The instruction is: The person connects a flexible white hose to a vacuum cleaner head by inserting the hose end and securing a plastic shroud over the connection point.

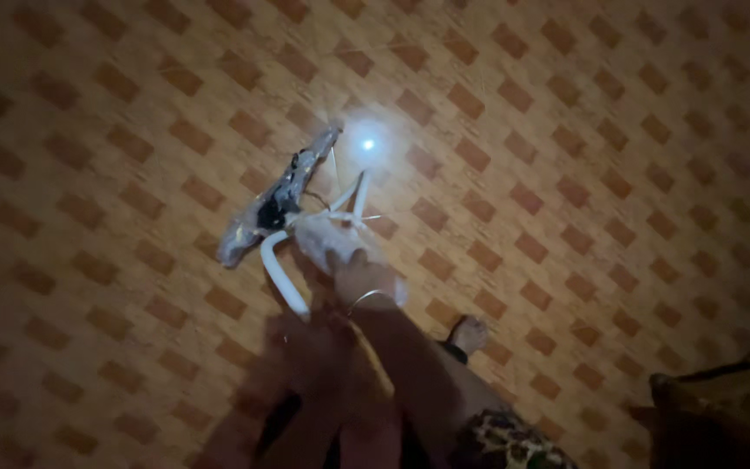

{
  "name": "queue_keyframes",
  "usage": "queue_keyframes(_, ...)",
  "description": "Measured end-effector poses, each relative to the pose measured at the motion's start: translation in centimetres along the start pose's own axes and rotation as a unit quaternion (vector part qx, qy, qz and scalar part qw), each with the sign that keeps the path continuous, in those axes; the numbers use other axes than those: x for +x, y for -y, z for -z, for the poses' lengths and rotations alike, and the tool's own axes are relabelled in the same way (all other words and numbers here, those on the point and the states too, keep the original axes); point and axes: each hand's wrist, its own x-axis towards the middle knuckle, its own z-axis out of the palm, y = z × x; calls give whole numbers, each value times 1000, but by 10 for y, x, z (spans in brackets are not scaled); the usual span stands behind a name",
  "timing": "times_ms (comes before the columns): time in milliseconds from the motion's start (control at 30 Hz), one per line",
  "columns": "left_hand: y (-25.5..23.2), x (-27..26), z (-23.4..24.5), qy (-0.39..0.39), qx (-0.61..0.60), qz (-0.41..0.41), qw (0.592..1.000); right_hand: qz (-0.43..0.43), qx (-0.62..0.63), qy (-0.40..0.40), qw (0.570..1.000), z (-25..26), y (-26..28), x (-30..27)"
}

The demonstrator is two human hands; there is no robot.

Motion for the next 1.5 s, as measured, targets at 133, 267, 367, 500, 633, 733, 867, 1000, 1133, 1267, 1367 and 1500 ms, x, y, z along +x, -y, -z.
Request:
queue_keyframes(133, -52, 12, -21, -56, -3, 37, 998, -4, 14, -12, 1000, 16, -63, 8)
queue_keyframes(267, -128, 14, -47, -113, -15, 92, 989, -46, 22, 6, 999, 45, -145, -6)
queue_keyframes(367, -177, 22, -64, -97, -258, 200, 940, -72, 23, 15, 997, 65, -204, -12)
queue_keyframes(500, -234, 37, -108, -116, -196, 134, 964, -94, 36, 3, 995, 83, -285, -27)
queue_keyframes(633, -278, 48, -131, -133, -48, -25, 990, -174, 77, 14, 982, 93, -353, -32)
queue_keyframes(733, -310, 46, -132, -128, 17, -91, 987, -212, 88, 4, 973, 97, -400, -41)
queue_keyframes(867, -337, 45, -128, -155, 37, -143, 977, -269, 127, 17, 955, 94, -448, -54)
queue_keyframes(1000, -345, 54, -122, -89, 42, -94, 991, -279, 190, -6, 941, 60, -483, -54)
queue_keyframes(1133, -337, 61, -99, -59, 30, -50, 997, -251, 167, -46, 952, 35, -478, -57)
queue_keyframes(1267, -314, 83, -68, -113, 2, -100, 988, -222, 136, -31, 965, 48, -441, -62)
queue_keyframes(1367, -301, 109, -52, -72, -178, 137, 972, -179, 118, -15, 977, 69, -398, -46)
queue_keyframes(1500, -255, 141, -15, -101, -80, 76, 989, -113, 58, 1, 992, 99, -334, 3)
